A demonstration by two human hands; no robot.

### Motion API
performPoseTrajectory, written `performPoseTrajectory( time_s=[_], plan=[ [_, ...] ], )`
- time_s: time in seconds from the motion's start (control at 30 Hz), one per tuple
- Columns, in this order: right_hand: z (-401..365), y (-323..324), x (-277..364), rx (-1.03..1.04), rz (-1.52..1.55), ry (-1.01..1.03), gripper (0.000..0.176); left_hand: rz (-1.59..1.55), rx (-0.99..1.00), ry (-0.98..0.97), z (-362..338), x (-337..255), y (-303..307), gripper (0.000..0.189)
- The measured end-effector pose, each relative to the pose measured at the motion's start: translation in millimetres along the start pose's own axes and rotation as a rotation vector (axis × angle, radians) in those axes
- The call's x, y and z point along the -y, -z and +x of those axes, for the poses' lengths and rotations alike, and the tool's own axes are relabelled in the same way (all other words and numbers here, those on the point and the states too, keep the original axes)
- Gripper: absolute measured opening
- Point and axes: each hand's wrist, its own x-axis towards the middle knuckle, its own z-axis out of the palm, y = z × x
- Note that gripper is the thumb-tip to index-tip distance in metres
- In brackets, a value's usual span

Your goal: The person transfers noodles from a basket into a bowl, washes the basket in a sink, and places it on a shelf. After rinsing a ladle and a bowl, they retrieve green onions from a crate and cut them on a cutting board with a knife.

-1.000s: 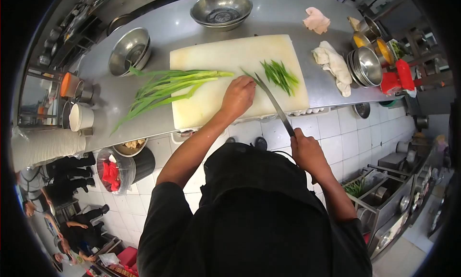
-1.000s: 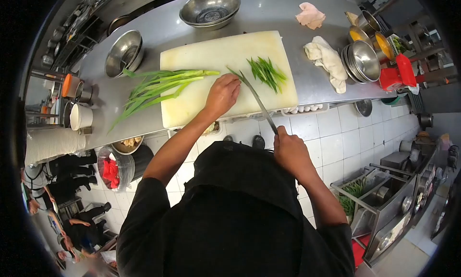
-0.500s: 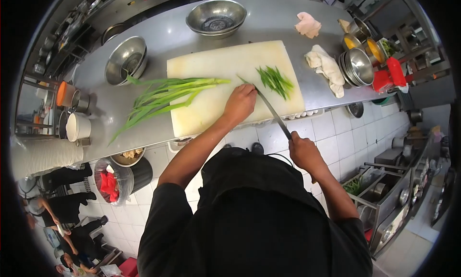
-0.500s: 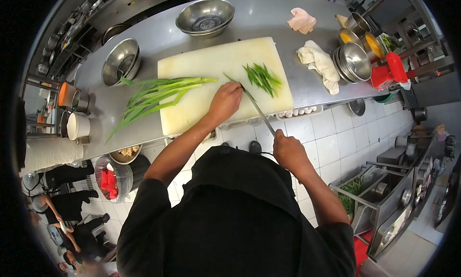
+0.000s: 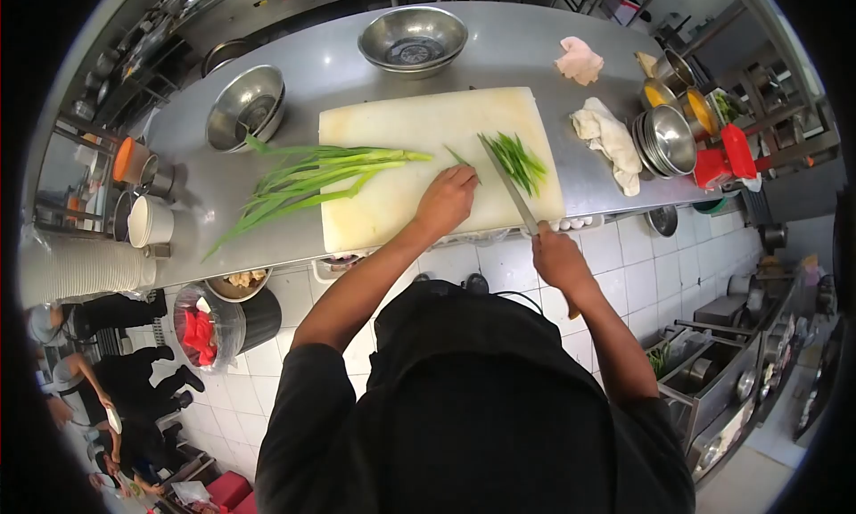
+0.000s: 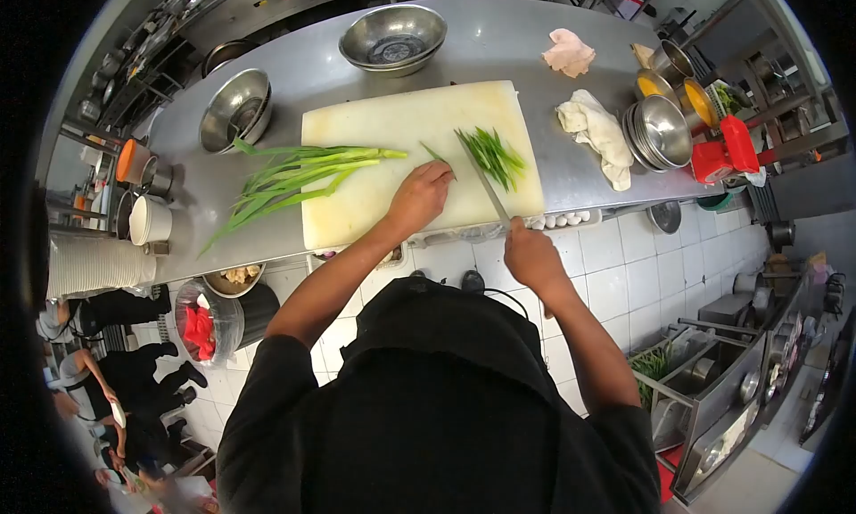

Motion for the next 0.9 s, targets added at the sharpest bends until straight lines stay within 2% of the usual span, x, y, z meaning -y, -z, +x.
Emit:
performPoseTrajectory(
  time_s=[0.03,0.27,0.43,0.63,0.9],
  plan=[
    [1,4,-1,-0.043,-0.006,-0.010,0.022,-0.006,0.019,0.007,2,0,0,0.016],
    [-19,15,15,0.020,0.042,-0.026,0.020,-0.128,-0.090,0.001,-6,-17,12,0.017],
    [-30,9,20,0.041,0.093,-0.044,0.020,-0.123,-0.118,0.126,-11,-4,18,0.015],
    [-29,2,22,0.055,0.112,-0.017,0.019,-0.097,-0.126,0.096,2,11,13,0.009],
    [-28,-2,25,0.073,0.090,-0.025,0.019,-0.072,-0.058,0.075,4,18,3,0.012]
  ],
)
